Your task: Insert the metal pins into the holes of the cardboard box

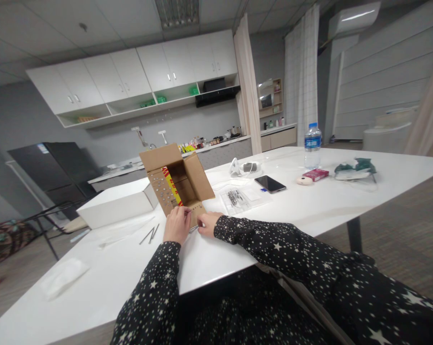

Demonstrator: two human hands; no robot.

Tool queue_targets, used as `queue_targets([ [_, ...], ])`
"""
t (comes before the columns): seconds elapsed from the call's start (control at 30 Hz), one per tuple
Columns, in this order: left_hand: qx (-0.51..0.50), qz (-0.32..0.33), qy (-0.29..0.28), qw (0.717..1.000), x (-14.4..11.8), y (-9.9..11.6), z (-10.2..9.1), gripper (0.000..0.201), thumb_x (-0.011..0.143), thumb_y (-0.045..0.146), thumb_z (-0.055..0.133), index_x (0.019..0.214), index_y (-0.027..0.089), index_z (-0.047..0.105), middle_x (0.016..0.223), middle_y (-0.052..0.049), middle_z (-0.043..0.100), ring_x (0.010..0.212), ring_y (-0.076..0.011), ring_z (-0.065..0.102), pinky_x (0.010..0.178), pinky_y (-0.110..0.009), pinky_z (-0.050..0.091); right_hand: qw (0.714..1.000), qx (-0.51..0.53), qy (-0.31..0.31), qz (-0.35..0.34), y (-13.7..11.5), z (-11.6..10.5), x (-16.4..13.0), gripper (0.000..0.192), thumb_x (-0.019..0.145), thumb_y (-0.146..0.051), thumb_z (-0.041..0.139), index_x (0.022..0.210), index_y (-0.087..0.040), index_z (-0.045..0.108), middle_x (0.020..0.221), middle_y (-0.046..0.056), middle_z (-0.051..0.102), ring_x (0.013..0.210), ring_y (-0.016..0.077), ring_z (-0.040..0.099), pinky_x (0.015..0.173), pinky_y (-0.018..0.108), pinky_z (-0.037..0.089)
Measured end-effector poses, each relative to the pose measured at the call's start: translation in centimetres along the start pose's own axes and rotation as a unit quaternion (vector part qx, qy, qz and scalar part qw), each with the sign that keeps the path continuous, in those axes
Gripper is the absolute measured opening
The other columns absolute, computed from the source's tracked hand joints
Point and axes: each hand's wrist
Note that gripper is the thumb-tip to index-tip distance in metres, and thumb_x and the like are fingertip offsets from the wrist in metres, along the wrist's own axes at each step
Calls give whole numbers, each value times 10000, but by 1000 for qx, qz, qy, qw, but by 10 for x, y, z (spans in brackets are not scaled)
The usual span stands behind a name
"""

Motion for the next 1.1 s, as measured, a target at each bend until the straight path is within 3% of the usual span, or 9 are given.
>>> queue_targets([
  [0.23,6,-29,-16,999,0,6,-7,193,850,253,439,946,180,590,935,-87,611,922,-221,557,855,-363,438,1000,-5,1,8,3,6,4,260,762,-391,482,917,-240,627,921,78,663,803,234,637,632,318,459],
  [0.5,17,-18,-22,999,1,-1,-1,329,904,349,367,991,188,639,980,-90,632,946,-222,569,872,-355,436,1000,-12,-2,4,2,6,3,267,774,-398,480,936,-239,621,926,65,663,832,226,633,655,316,465],
  [1.1,21,-55,-55,997,0,-5,1,361,906,323,330,1050,180,628,1058,-96,655,994,-231,590,897,-359,449,1000,-9,7,0,3,8,5,235,761,-370,482,901,-239,618,896,64,670,809,224,633,627,306,452],
])
Point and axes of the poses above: each hand's wrist, its own x-axis towards the middle knuckle, its own z-axis out of the palm, y = z × x
